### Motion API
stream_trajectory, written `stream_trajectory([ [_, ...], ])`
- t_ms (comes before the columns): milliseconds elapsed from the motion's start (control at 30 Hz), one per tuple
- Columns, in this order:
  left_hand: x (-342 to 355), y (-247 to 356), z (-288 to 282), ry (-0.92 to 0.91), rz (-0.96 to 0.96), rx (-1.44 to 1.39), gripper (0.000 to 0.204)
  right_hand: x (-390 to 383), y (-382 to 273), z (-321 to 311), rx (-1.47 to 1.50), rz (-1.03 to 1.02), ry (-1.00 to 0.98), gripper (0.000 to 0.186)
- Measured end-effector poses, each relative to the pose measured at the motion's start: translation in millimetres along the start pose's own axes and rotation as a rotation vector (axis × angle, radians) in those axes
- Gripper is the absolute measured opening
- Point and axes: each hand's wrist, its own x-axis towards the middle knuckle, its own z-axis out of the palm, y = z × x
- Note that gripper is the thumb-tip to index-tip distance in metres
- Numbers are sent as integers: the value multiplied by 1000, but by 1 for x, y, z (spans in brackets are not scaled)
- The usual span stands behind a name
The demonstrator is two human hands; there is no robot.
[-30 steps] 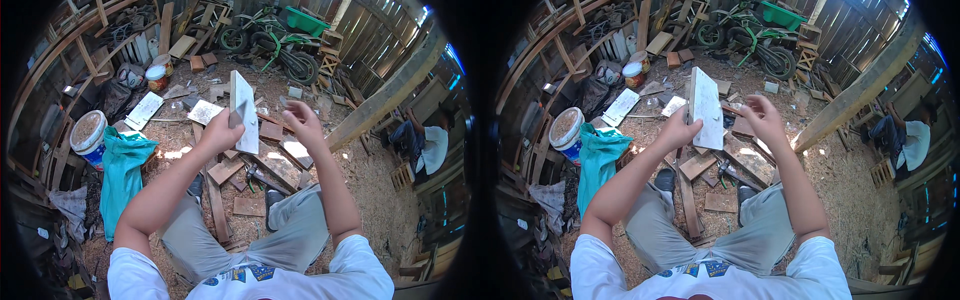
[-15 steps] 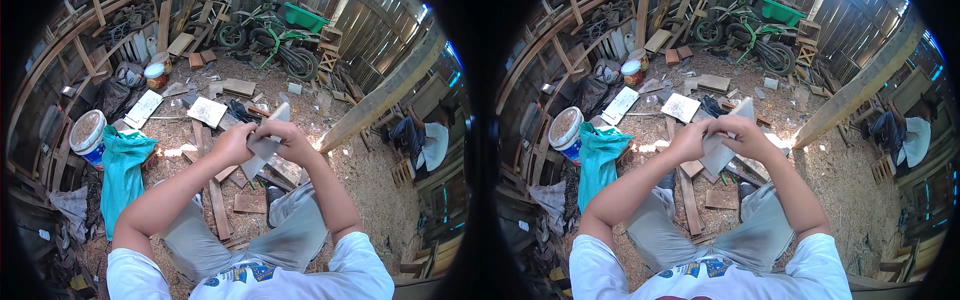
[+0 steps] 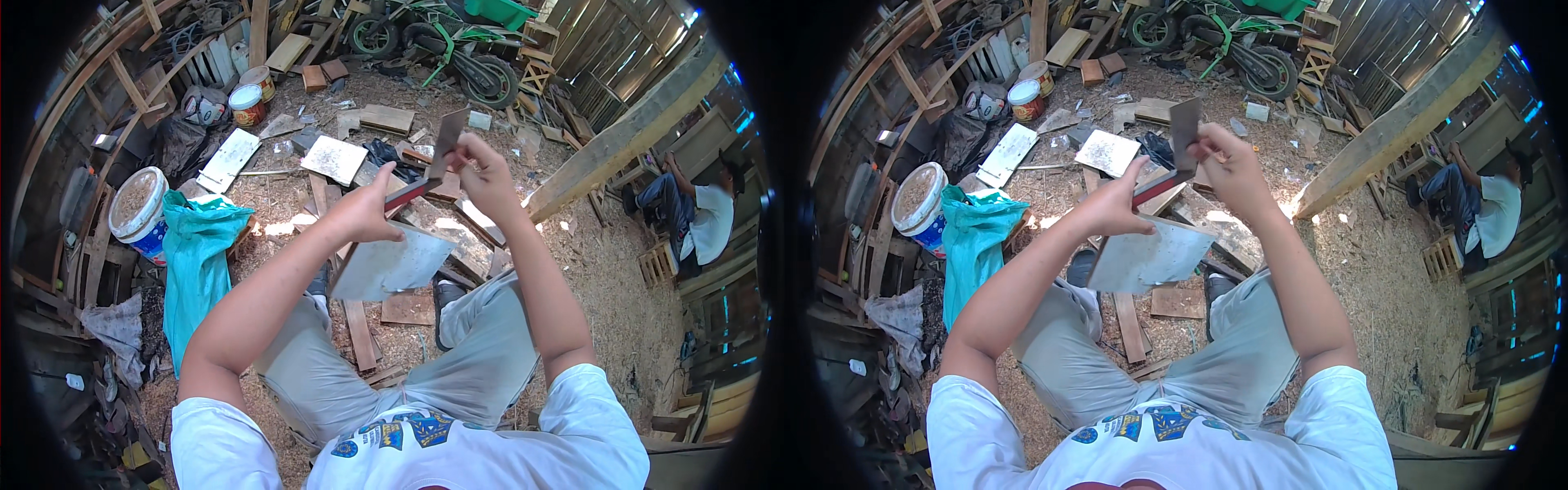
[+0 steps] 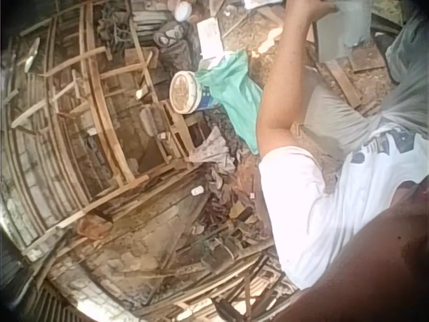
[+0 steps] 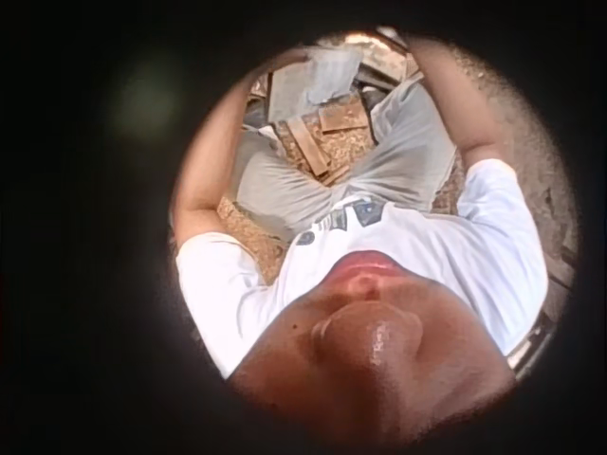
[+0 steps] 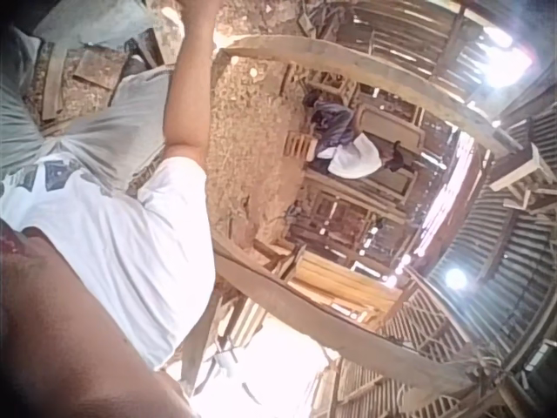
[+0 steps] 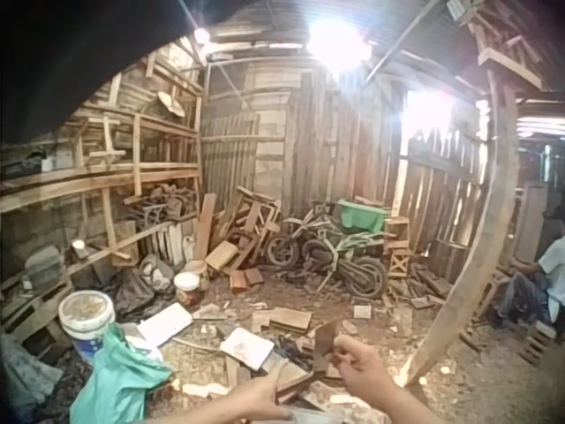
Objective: The person hammers a wooden piece into a larger board, removes parts with pliers, and measures the assembly with a square tool.
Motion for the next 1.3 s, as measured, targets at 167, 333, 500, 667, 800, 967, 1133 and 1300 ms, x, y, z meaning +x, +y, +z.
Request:
stream_trajectory([
  [167,-5,-26,-11,164,-14,-39,114,6,37,-36,98,-13,504,13],
  [333,-1,-60,-52,238,-298,-337,76,9,39,-64,356,82,854,12],
  [500,3,-99,-71,325,-258,-964,42,2,81,-88,616,467,781,19],
  [667,6,-76,-60,318,-234,-1517,34,3,104,-79,957,780,656,26],
  [800,16,-63,-51,319,-173,-1574,31,7,84,-55,1051,835,532,25],
  [967,29,-47,-39,468,-172,-1541,38,10,48,-31,856,666,323,22],
  [1133,37,-26,-31,375,-144,-1689,47,-1,22,15,727,594,183,23],
  [1300,53,-36,-18,531,-163,-1687,44,-6,-8,41,665,526,244,23],
])
